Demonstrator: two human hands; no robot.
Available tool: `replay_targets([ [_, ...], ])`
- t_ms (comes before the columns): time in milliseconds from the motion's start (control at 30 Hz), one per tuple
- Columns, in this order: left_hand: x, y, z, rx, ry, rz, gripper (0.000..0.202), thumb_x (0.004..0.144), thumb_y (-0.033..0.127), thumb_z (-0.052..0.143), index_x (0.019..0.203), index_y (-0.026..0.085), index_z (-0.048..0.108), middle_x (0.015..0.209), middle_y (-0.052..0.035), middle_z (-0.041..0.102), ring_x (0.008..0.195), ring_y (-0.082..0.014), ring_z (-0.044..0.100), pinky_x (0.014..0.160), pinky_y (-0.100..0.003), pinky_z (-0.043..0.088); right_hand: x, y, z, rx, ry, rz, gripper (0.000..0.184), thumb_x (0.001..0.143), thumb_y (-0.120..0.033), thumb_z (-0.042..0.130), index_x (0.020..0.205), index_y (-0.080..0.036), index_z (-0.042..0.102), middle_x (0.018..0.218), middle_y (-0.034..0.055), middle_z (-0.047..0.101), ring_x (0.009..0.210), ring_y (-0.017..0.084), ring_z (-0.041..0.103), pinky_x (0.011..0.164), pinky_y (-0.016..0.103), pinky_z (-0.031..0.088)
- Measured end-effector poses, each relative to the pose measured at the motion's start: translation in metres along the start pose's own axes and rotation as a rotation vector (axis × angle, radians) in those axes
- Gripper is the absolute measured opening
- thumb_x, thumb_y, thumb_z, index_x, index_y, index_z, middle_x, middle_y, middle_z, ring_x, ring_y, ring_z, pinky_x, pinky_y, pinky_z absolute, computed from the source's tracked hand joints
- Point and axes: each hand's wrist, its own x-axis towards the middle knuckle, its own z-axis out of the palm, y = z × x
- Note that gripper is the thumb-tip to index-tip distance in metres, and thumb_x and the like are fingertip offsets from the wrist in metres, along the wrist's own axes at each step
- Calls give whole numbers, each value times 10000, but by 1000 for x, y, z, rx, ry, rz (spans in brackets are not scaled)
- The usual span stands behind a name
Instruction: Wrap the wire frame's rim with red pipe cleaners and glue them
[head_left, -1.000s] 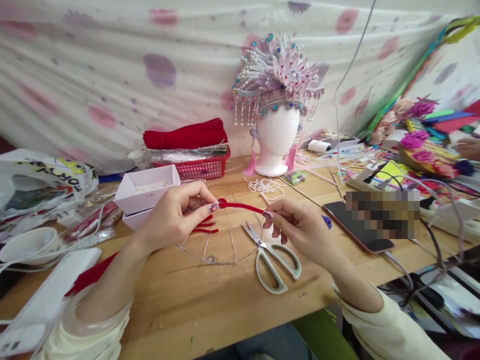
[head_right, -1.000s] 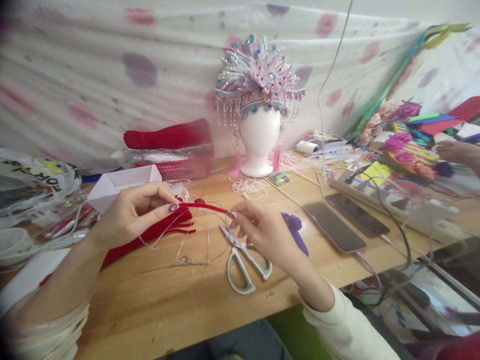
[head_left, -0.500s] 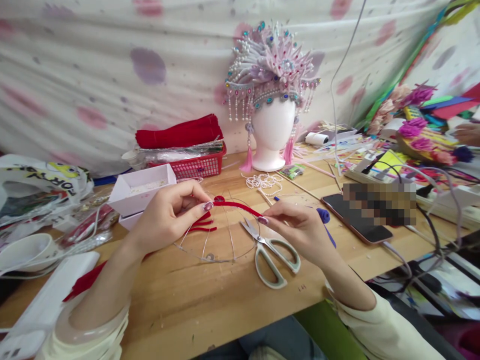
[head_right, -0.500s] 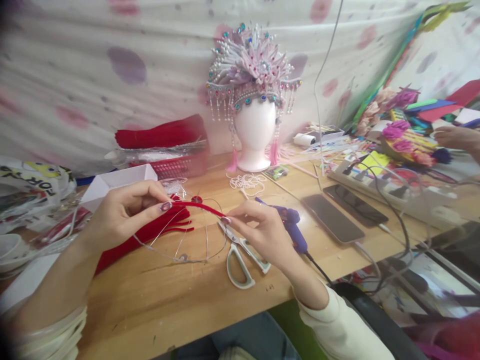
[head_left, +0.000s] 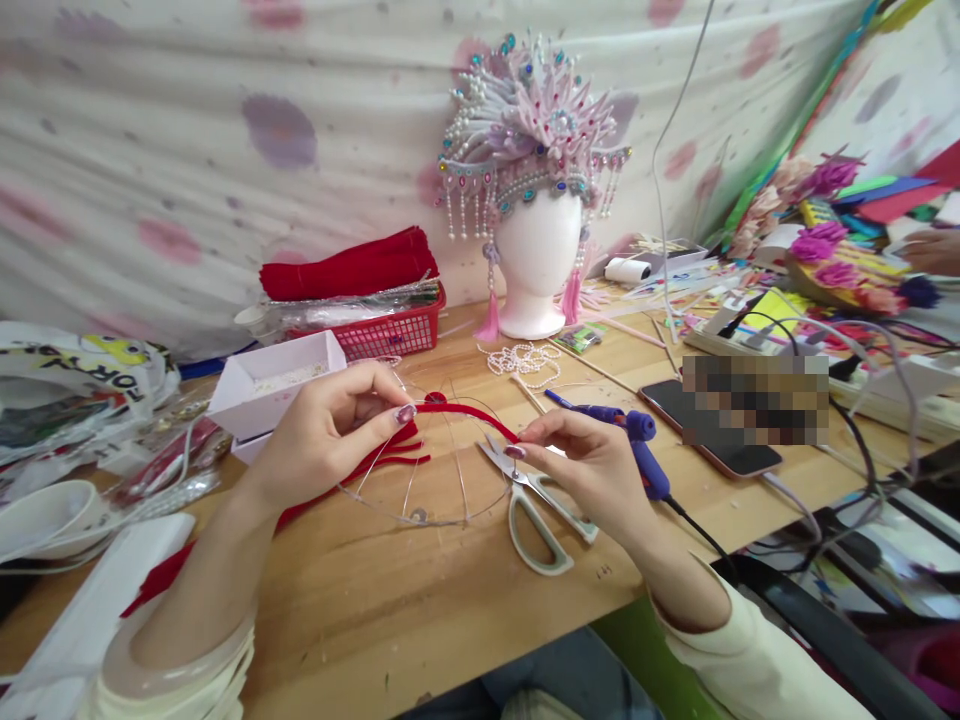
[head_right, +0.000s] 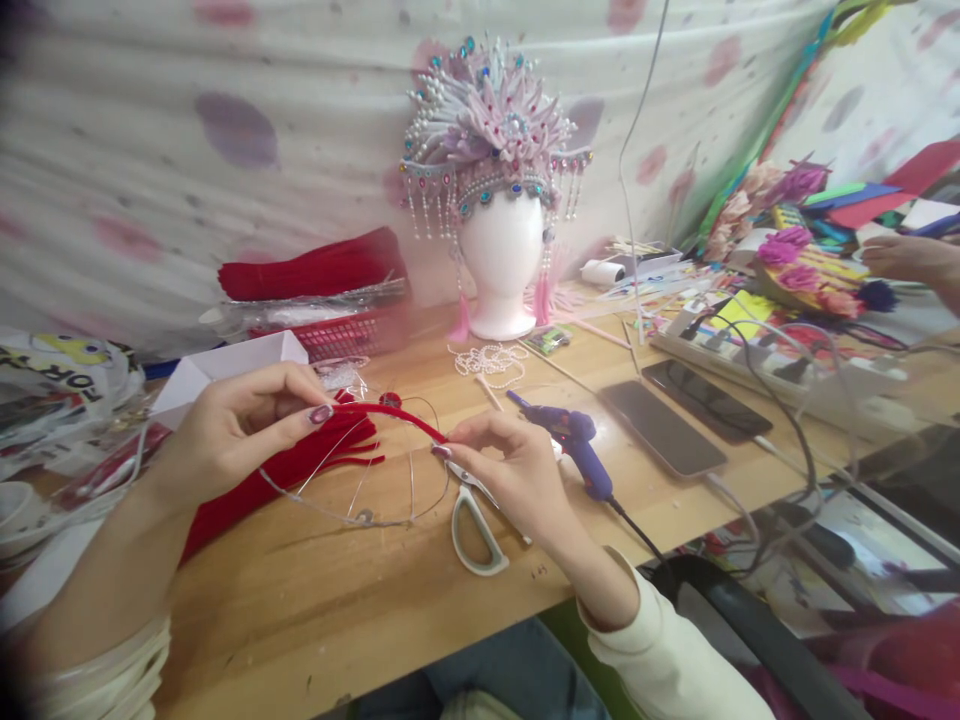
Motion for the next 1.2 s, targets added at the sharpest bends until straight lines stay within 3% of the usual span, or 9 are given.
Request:
replay_targets([
  [367, 1, -4, -1, -38, -21, 13, 39, 877, 168, 636, 842, 163, 650, 852, -4, 635, 737, -104, 618, 652, -206, 532, -5, 3, 5, 148, -21, 44, 231, 739, -391, 866, 760, -211, 724, 723, 21, 734, 642, 147, 658, 584, 250, 535],
  [733, 7, -9, -5, -67, -29, 73, 48, 824, 168, 694, 791, 136, 677, 780, -22, 647, 687, -112, 620, 611, -205, 509, 1, 4, 12, 200, -38, 78, 303, 712, -474, 868, 795, -208, 748, 677, 17, 695, 580, 135, 594, 492, 242, 481],
  [867, 7, -14, -9, -115, -61, 109, 95, 872, 150, 681, 779, 140, 690, 754, -17, 630, 685, -105, 585, 607, -191, 475, 0, 3, 15, 310, -46, 81, 223, 699, -384, 893, 759, -216, 760, 728, 27, 749, 622, 141, 665, 529, 233, 531],
  [1033, 2, -13, -10, -272, -86, 156, 85, 877, 189, 719, 799, 156, 710, 709, -4, 601, 652, -101, 559, 581, -183, 467, -4, 0, 20, 479, -121, 84, 129, 776, -296, 855, 873, -231, 799, 741, 36, 804, 669, 155, 763, 671, 254, 624],
  [1200, -1, -11, -6, -332, -21, 130, 79, 869, 241, 751, 866, 175, 707, 733, 4, 617, 534, -65, 538, 457, -146, 438, 1, -14, 10, 559, -214, 84, 108, 783, -286, 854, 836, -211, 796, 720, 56, 813, 648, 174, 783, 640, 248, 640],
])
